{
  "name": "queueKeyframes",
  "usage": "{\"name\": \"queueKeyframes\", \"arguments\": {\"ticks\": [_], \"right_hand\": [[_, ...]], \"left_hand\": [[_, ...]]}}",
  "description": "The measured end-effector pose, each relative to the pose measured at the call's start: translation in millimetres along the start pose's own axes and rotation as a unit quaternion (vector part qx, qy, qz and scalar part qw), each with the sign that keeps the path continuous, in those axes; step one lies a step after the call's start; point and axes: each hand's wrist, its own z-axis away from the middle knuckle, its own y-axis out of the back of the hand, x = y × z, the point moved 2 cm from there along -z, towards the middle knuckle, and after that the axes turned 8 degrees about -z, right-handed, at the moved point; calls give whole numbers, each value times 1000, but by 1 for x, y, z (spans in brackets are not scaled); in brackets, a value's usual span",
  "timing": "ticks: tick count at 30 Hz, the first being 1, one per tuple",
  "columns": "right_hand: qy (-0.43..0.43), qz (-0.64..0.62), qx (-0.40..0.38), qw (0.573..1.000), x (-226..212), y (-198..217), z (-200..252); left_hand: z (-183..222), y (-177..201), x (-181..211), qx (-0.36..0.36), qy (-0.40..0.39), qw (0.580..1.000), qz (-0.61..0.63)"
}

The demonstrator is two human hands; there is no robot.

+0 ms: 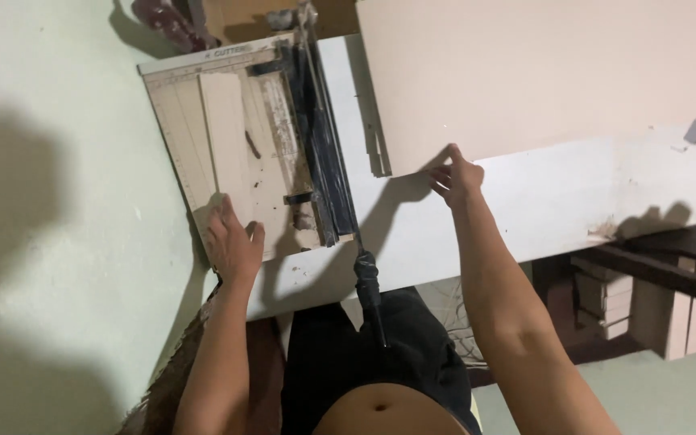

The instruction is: Using a manual paper trimmer to cut cardboard sheets into smaller pieces.

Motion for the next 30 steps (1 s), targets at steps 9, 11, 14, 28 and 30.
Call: {"name": "queueKeyframes", "arguments": {"ticks": [9, 11, 14, 28, 30], "right_hand": [[-6, 41, -22, 999, 8, 3, 7], [10, 19, -5, 1000, 38, 17, -41], [7, 26, -37, 999, 55, 39, -11], [-19, 168, -123, 978, 42, -24, 56], [1, 199, -121, 972, 55, -12, 55]], "left_hand": [[6, -7, 0, -11, -31, 999, -6], [6, -3, 3, -11, -38, 999, -13], [7, -1, 3, -9, -43, 999, -18], [1, -12, 30, 31, -123, 992, -6], [-6, -16, 25, 28, -123, 992, 0]]}}
